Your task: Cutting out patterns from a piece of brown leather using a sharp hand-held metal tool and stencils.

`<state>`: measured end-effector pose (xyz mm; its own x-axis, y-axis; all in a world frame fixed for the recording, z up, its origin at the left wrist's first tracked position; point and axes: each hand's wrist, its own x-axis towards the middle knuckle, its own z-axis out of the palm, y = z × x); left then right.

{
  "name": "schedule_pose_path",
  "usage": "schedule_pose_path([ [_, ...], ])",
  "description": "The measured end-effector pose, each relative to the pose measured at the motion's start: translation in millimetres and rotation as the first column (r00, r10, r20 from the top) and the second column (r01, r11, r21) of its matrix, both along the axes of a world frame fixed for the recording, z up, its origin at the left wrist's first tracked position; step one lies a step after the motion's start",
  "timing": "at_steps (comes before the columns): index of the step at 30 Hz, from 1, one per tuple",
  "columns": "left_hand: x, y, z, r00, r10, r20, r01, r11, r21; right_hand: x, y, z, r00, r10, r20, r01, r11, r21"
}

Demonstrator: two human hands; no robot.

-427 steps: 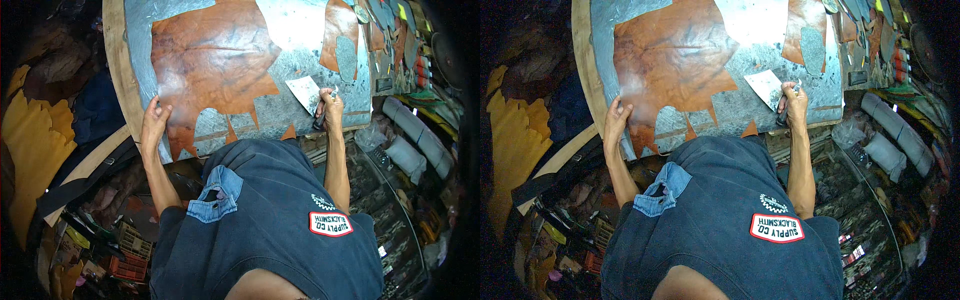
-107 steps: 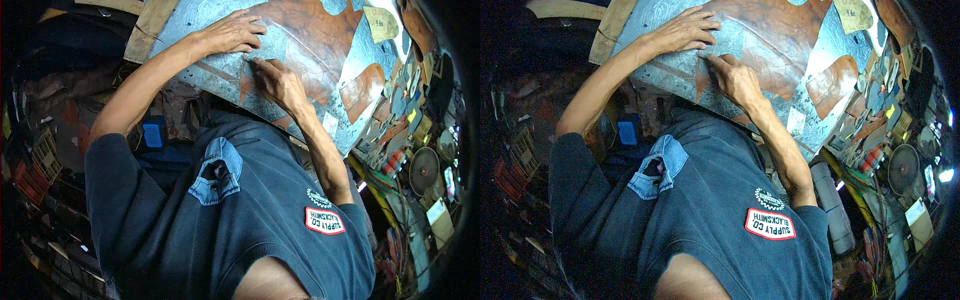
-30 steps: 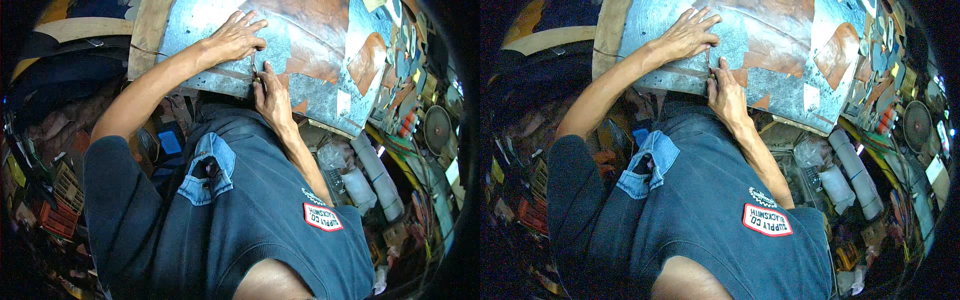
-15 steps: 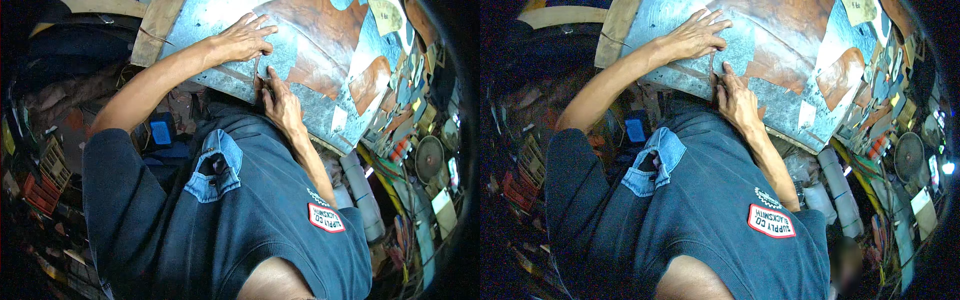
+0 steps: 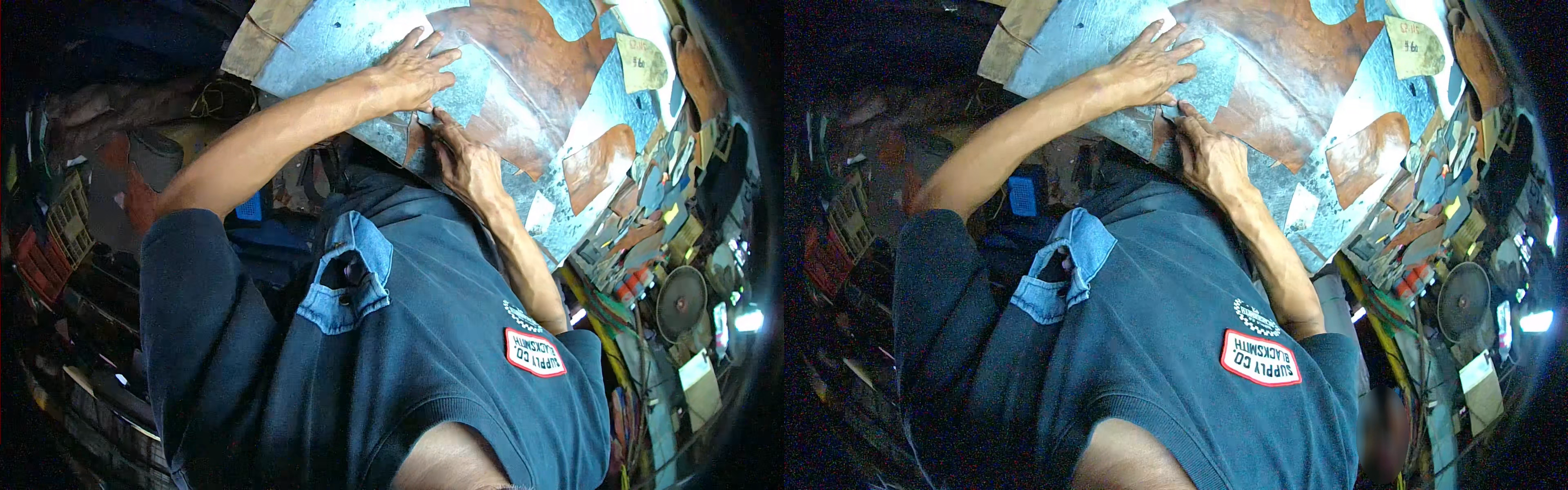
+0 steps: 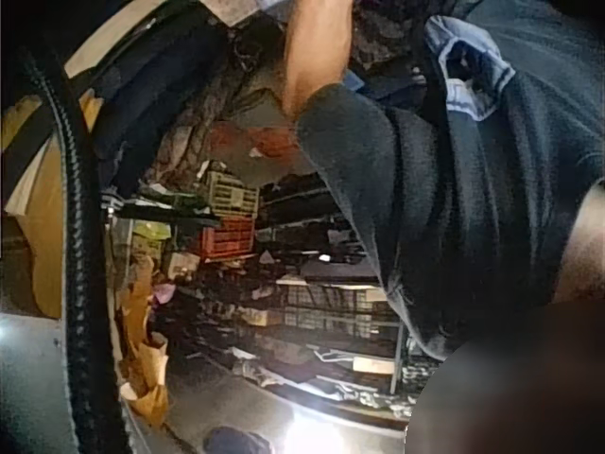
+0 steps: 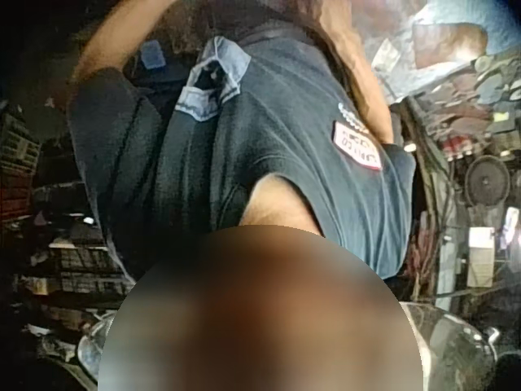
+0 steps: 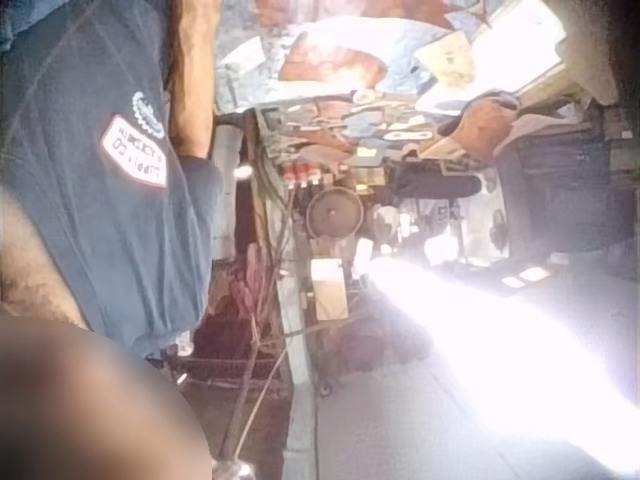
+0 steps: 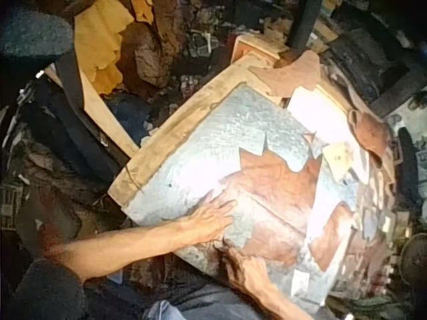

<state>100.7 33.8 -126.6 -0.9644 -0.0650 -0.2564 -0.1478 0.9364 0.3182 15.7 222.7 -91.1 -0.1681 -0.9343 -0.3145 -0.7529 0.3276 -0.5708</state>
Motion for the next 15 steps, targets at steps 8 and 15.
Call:
schedule_pose_path([
  [8, -3, 10, 1, 0.997, 0.060, 0.052, -0.060, 0.998, -0.007, -25, 6, 1, 0.991, 0.128, -0.025, -0.128, 0.992, 0.012],
  [15, -3, 13, 3, 0.997, 0.064, 0.053, -0.064, 0.998, -0.008, -55, 9, 8, 0.984, 0.172, -0.055, -0.172, 0.985, -0.003],
])
